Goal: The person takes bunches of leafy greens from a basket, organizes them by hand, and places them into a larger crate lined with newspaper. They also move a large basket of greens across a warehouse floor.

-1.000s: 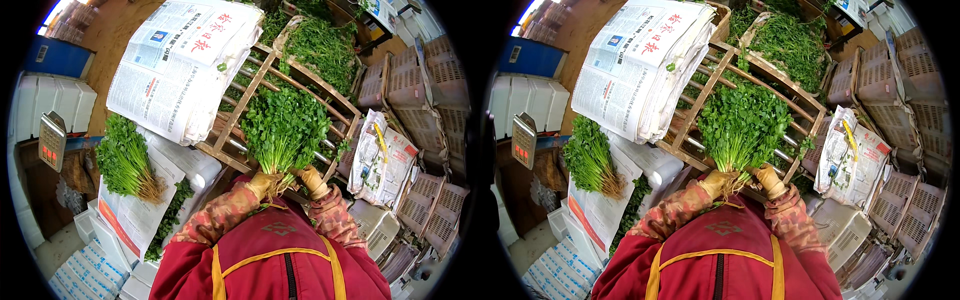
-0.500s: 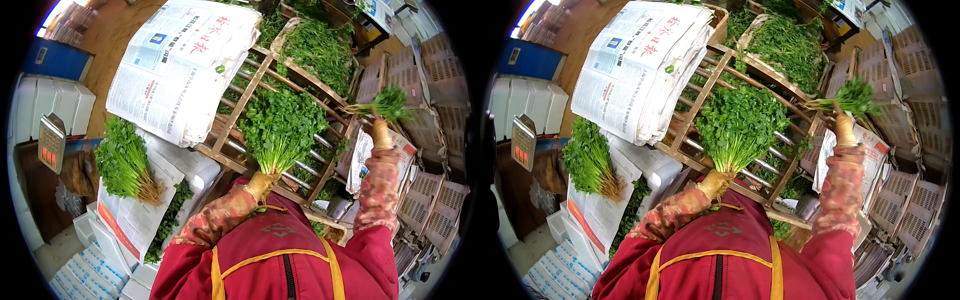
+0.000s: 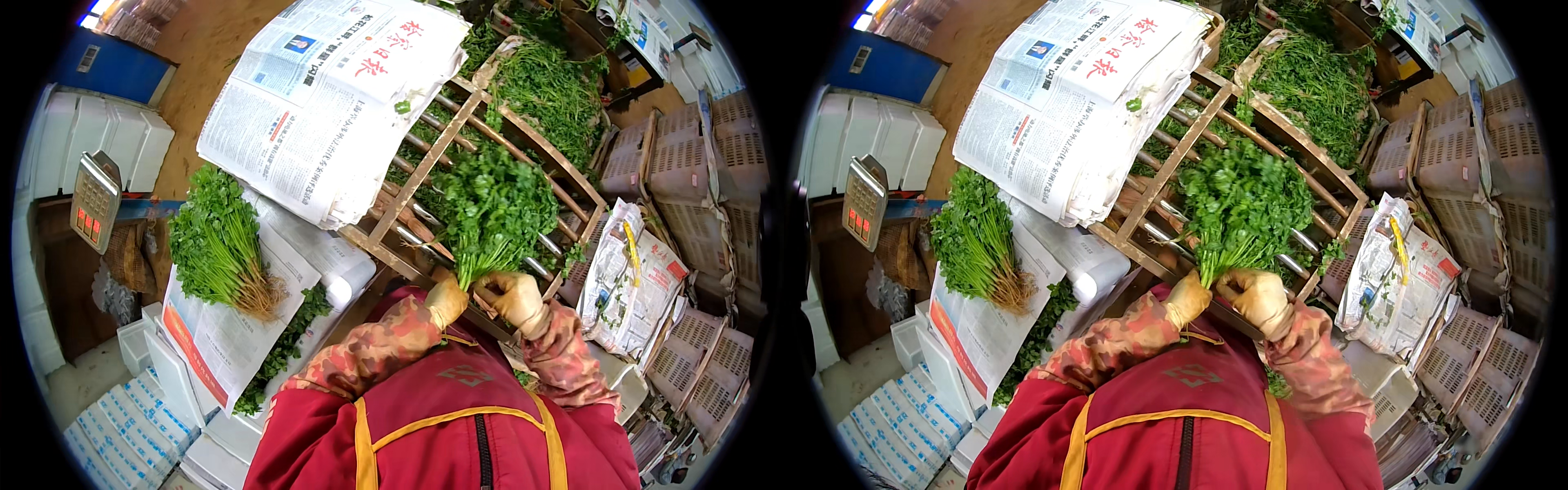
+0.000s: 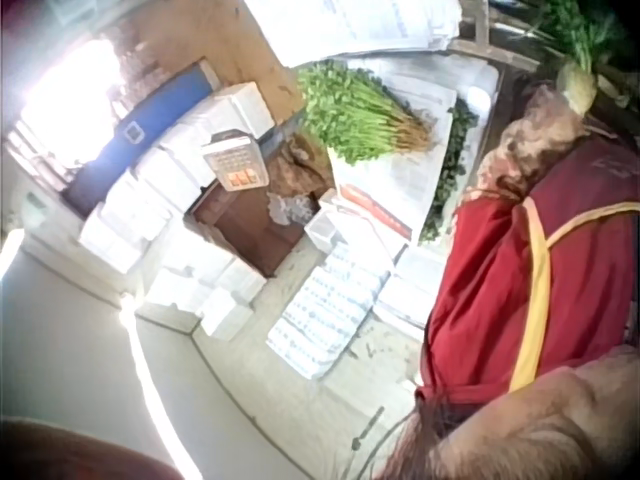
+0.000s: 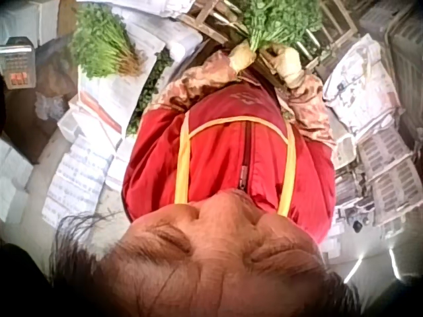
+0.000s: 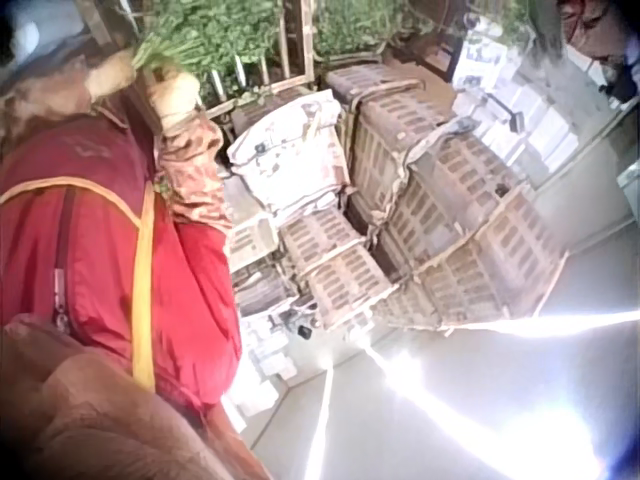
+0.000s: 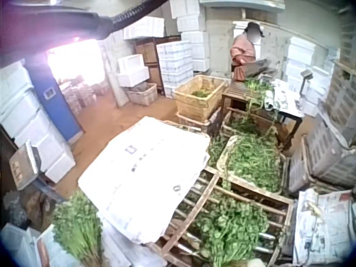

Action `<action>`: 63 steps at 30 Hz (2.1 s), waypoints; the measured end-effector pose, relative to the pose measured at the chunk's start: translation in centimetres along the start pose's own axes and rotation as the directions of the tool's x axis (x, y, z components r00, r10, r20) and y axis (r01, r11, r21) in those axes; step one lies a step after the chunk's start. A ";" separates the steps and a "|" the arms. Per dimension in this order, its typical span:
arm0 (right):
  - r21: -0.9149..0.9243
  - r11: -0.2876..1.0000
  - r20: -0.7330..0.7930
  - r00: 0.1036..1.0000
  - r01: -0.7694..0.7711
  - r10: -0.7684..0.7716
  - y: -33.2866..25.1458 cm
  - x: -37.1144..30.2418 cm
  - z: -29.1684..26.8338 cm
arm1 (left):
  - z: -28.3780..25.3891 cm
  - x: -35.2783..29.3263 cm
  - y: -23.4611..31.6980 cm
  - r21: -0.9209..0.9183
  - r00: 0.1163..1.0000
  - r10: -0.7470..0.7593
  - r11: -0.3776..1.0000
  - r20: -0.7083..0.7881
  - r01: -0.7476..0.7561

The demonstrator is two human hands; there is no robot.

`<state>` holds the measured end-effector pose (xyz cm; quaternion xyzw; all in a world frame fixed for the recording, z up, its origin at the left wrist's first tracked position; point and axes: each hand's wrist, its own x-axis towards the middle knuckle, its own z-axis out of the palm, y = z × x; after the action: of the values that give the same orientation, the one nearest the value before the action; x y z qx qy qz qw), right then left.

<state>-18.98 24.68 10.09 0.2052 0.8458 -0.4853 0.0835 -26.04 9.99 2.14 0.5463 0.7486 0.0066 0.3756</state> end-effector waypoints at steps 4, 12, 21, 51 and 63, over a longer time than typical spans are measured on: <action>-0.492 0.752 0.017 0.868 0.440 -0.496 -6.3 3.4 -0.4 | 8.4 4.1 -0.4 0.654 0.990 0.131 0.753 -0.044 -0.071; -0.858 0.498 0.354 0.843 0.121 0.404 -2.9 15.2 7.1 | 2.1 0.5 -0.4 -0.065 0.968 -0.021 0.998 -0.251 0.005; 0.122 0.989 -0.517 0.856 0.078 -0.004 -12.9 13.6 -20.2 | 5.1 2.1 -3.0 -0.986 0.970 -0.193 0.108 -0.145 -0.126; -0.508 0.861 -0.022 1.000 -0.010 -0.001 -3.5 4.1 -1.1 | 7.2 7.1 -4.3 -0.897 0.959 0.075 -0.340 0.272 0.281; 0.594 0.778 0.265 0.963 -0.204 0.050 -3.2 0.6 -9.9 | 3.9 3.9 -4.3 -0.884 0.926 0.110 -0.275 0.361 0.377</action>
<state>-20.28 31.90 17.55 0.2193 0.6091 -0.7484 0.1441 -27.80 9.86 -4.64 -0.0637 0.4354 0.4679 0.7665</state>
